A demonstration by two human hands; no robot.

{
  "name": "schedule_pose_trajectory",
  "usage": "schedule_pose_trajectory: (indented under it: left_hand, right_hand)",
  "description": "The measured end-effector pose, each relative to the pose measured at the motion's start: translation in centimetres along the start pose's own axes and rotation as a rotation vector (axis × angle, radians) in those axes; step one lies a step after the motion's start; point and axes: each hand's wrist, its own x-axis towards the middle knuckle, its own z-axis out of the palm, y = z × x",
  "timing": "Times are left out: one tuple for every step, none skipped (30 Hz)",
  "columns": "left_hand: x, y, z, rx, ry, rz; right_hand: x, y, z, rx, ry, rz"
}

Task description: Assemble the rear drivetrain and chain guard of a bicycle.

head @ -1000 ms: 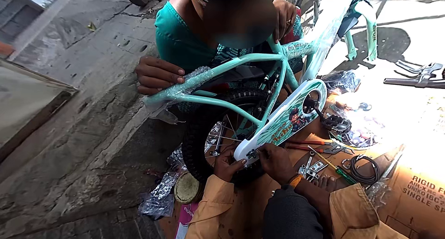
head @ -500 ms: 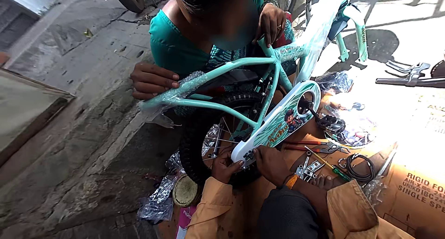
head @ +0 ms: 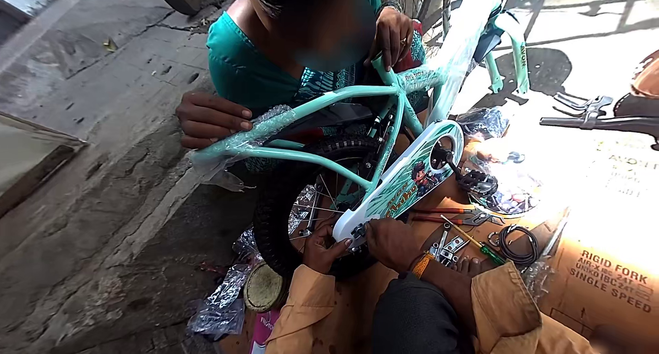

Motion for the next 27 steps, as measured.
schedule_pose_trajectory:
  left_hand:
    - [0.0,-0.1,-0.1,-0.007,0.004,0.006]
    - [0.1,-0.1,-0.2,-0.006,0.006,0.008]
    - [0.1,-0.1,-0.2,-0.005,0.005,0.007]
    - [0.0,-0.1,-0.2,0.000,0.003,0.006]
    - [0.0,-0.1,-0.2,0.007,0.002,0.007]
    - [0.1,-0.1,-0.2,0.014,0.003,0.009]
    - [0.1,-0.1,-0.3,0.017,0.005,0.011]
    - [0.1,-0.2,-0.3,0.018,0.007,0.012]
    - [0.1,-0.2,-0.4,0.019,0.008,0.011]
    - [0.1,-0.2,-0.3,0.018,0.010,0.008]
    - [0.0,-0.1,-0.3,0.011,0.005,0.003]
    - [0.0,0.0,-0.3,0.006,0.000,-0.001]
    - [-0.1,0.0,-0.2,0.004,-0.003,0.000]
    - [-0.1,0.1,-0.2,-0.002,-0.005,0.000]
    - [-0.2,0.0,-0.2,-0.015,-0.009,-0.003]
    - [-0.3,0.0,-0.1,-0.027,-0.009,-0.001]
    - [-0.2,-0.1,-0.1,-0.038,-0.005,0.004]
    - [-0.2,-0.1,0.0,-0.046,-0.003,0.011]
    - [-0.2,0.0,0.0,-0.049,-0.003,0.018]
    - [-0.2,0.1,-0.1,-0.047,-0.002,0.023]
    - [-0.2,0.2,-0.2,-0.038,-0.006,0.027]
    - [-0.4,0.3,-0.2,-0.029,-0.013,0.028]
    - [-0.5,0.2,-0.1,-0.024,-0.019,0.028]
    - [-0.4,0.1,-0.1,-0.023,-0.020,0.028]
    - [-0.3,0.1,-0.1,-0.023,-0.021,0.031]
    - [-0.2,0.1,-0.1,-0.023,-0.022,0.031]
    - [-0.2,0.2,-0.1,-0.026,-0.016,0.030]
  right_hand:
    - [0.0,0.0,0.0,0.011,0.024,-0.001]
    - [0.1,0.0,0.0,0.020,0.051,-0.005]
    - [0.0,0.0,-0.1,0.028,0.073,-0.010]
    - [-0.1,0.0,-0.1,0.027,0.079,-0.014]
    - [-0.2,-0.1,0.0,0.021,0.074,-0.019]
    - [-0.2,-0.2,-0.1,0.013,0.055,-0.020]
    - [-0.1,-0.4,-0.2,0.008,0.026,-0.016]
    - [0.0,-0.7,-0.3,0.008,-0.011,-0.007]
    - [0.0,-0.8,-0.4,0.009,-0.043,-0.002]
    - [0.0,-0.7,-0.4,0.017,-0.061,0.001]
    - [0.0,-0.5,-0.3,0.038,-0.062,0.002]
    - [0.0,0.0,-0.2,0.065,-0.043,0.006]
    - [-0.1,0.8,-0.1,0.081,-0.017,0.011]
    - [-0.5,1.8,-0.2,0.079,0.002,0.030]
    - [-1.1,3.2,-0.5,0.060,0.013,0.065]
    - [-1.9,5.1,-0.8,0.043,0.032,0.106]
    - [-3.0,7.4,-1.1,0.020,0.057,0.159]
    - [-4.3,10.3,-1.2,-0.005,0.106,0.218]
    - [-5.8,13.3,-1.2,-0.036,0.161,0.283]
    - [-7.4,16.2,-1.1,-0.065,0.206,0.351]
    - [-8.9,18.7,-0.9,-0.091,0.222,0.432]
    - [-10.5,20.6,-0.7,-0.118,0.206,0.511]
    - [-11.9,22.0,-0.4,-0.145,0.171,0.571]
    - [-12.8,22.7,-0.1,-0.168,0.129,0.602]
    - [-13.3,23.1,0.4,-0.186,0.101,0.602]
    - [-13.6,23.1,0.8,-0.203,0.077,0.591]
    - [-13.6,22.9,1.0,-0.222,0.046,0.584]
